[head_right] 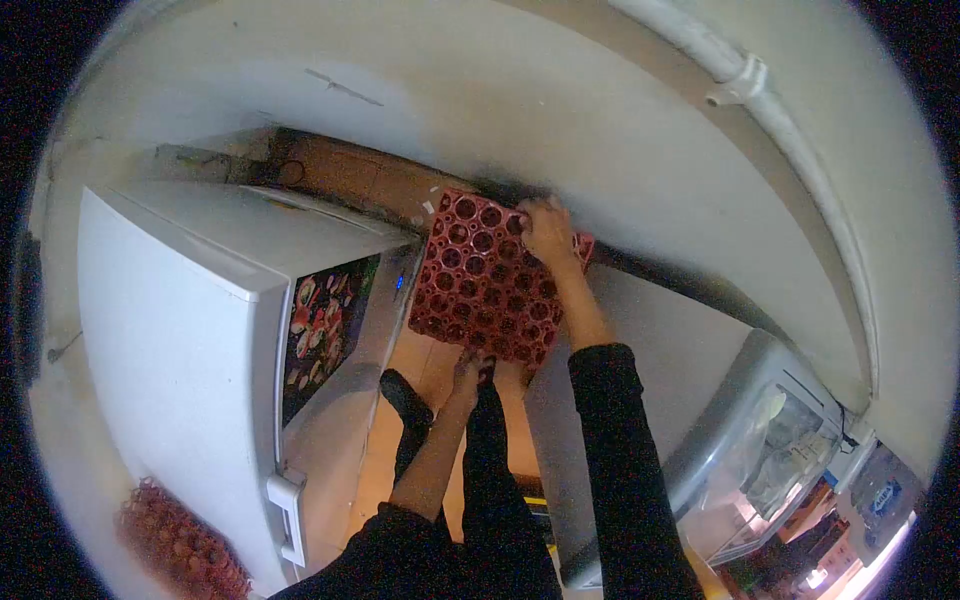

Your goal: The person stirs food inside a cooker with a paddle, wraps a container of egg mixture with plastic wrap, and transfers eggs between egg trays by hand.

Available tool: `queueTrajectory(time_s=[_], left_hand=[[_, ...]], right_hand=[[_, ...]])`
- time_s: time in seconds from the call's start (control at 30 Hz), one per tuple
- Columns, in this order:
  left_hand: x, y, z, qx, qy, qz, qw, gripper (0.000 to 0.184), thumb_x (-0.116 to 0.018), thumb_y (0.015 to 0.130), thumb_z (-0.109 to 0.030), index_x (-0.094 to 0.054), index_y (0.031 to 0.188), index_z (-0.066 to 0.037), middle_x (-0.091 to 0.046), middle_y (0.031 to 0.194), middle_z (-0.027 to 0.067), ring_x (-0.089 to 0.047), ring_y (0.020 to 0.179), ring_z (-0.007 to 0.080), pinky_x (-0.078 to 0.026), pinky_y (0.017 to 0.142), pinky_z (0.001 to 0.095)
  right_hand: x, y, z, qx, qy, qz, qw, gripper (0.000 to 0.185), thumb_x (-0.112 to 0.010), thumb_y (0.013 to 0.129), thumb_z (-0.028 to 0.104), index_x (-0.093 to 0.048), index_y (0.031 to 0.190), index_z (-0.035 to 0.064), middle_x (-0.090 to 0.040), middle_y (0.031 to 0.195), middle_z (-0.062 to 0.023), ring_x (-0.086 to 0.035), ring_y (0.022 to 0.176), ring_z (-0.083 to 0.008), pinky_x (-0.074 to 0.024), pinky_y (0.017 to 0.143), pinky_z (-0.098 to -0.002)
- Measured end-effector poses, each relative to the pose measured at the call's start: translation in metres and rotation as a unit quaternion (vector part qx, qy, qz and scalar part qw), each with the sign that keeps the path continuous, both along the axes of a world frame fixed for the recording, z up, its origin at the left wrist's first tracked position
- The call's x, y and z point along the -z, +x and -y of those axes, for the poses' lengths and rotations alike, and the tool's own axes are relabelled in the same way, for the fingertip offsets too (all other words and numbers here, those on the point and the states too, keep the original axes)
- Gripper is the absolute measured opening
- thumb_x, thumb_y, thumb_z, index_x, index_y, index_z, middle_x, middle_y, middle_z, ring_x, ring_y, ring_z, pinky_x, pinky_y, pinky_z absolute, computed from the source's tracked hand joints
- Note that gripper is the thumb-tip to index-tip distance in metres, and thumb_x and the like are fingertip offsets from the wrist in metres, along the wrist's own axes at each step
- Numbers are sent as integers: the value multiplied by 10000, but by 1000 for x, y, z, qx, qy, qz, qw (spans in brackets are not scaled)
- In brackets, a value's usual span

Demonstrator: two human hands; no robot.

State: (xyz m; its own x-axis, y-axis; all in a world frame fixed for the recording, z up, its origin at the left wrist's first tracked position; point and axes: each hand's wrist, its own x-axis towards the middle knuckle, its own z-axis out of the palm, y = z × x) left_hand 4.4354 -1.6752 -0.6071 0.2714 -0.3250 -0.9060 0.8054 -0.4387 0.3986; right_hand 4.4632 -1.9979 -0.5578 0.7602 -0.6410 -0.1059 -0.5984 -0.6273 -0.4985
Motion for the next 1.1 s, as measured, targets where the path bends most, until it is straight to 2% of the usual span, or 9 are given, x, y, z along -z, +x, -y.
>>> queueTrajectory(time_s=[0.37, 0.53, 0.6, 0.67, 0.73, 0.8, 0.9, 1.0, 1.1], left_hand=[[8, 30, 14, 102, 54, -59, 992, 573, -500, 911, -452, -382, 1376, -140, -522, 1263, 63, -490, 1091, 220, -375, 917, 397], [26, 39, 1, 320, 179, 355, 860, 524, -415, 963, -368, -356, 1362, -33, -449, 1314, 208, -392, 1241, 367, -308, 1049, 489], [-19, 66, 28, 199, 178, 563, 782, 594, -391, 966, -379, -231, 1430, -44, -331, 1384, 250, -303, 1283, 434, -274, 1064, 515], [16, 81, 29, 224, 184, 540, 790, 622, -381, 967, -400, -197, 1445, -47, -277, 1405, 267, -279, 1298, 444, -265, 1072, 501], [32, 99, 32, 248, 195, 517, 795, 651, -372, 968, -422, -163, 1460, -50, -224, 1426, 285, -254, 1312, 455, -256, 1080, 487], [37, 114, 36, 199, 143, 377, 893, 672, -300, 978, -473, -91, 1483, -82, -174, 1456, 289, -213, 1329, 474, -226, 1092, 481], [150, 135, -14, 209, 70, 343, 913, 715, -270, 953, -567, -111, 1487, -120, -120, 1498, 240, -191, 1350, 446, -283, 1054, 501], [44, 162, -1, 179, 111, 82, 974, 820, -280, 907, -662, -33, 1495, -147, -5, 1551, 125, -145, 1385, 377, -260, 1048, 519], [49, 145, -23, 44, 106, 57, 992, 819, -239, 890, -695, -49, 1496, -177, 29, 1552, 120, -170, 1375, 372, -261, 1039, 538]], right_hand=[[75, -12, 8, 1, -2, -64, 998, 299, -535, 859, 166, -592, 1148, 118, -594, 1124, -155, -496, 1065, -365, -381, 952, -484], [31, -49, -24, 159, -32, 23, 987, 358, -532, 871, 172, -546, 1225, 116, -524, 1223, -173, -485, 1105, -384, -390, 929, -485], [29, -72, -57, 271, -43, 19, 961, 406, -530, 886, 179, -470, 1280, 102, -506, 1229, -199, -479, 1111, -403, -392, 925, -481], [38, -93, -86, 309, -14, -13, 951, 463, -533, 883, 174, -408, 1320, 93, -497, 1231, -218, -473, 1138, -408, -385, 939, -479], [65, -105, -106, 306, 192, 208, 909, 584, -547, 910, 268, -276, 1399, 98, -429, 1326, -237, -413, 1225, -416, -353, 990, -463], [89, -109, -108, 309, 196, 223, 904, 632, -542, 917, 320, -230, 1421, 100, -377, 1376, -231, -375, 1267, -397, -328, 1020, -454], [139, -128, -106, 311, 201, 260, 892, 713, -525, 919, 427, -179, 1447, 93, -304, 1441, -210, -317, 1321, -361, -283, 1068, -436], [120, -131, -102, 315, 249, 227, 887, 765, -520, 910, 485, -167, 1454, 80, -268, 1461, -191, -295, 1335, -342, -261, 1087, -431], [94, -135, -110, 370, 360, 149, 843, 818, -542, 879, 534, -158, 1456, 99, -296, 1440, -202, -321, 1325, -338, -291, 1067, -454]])
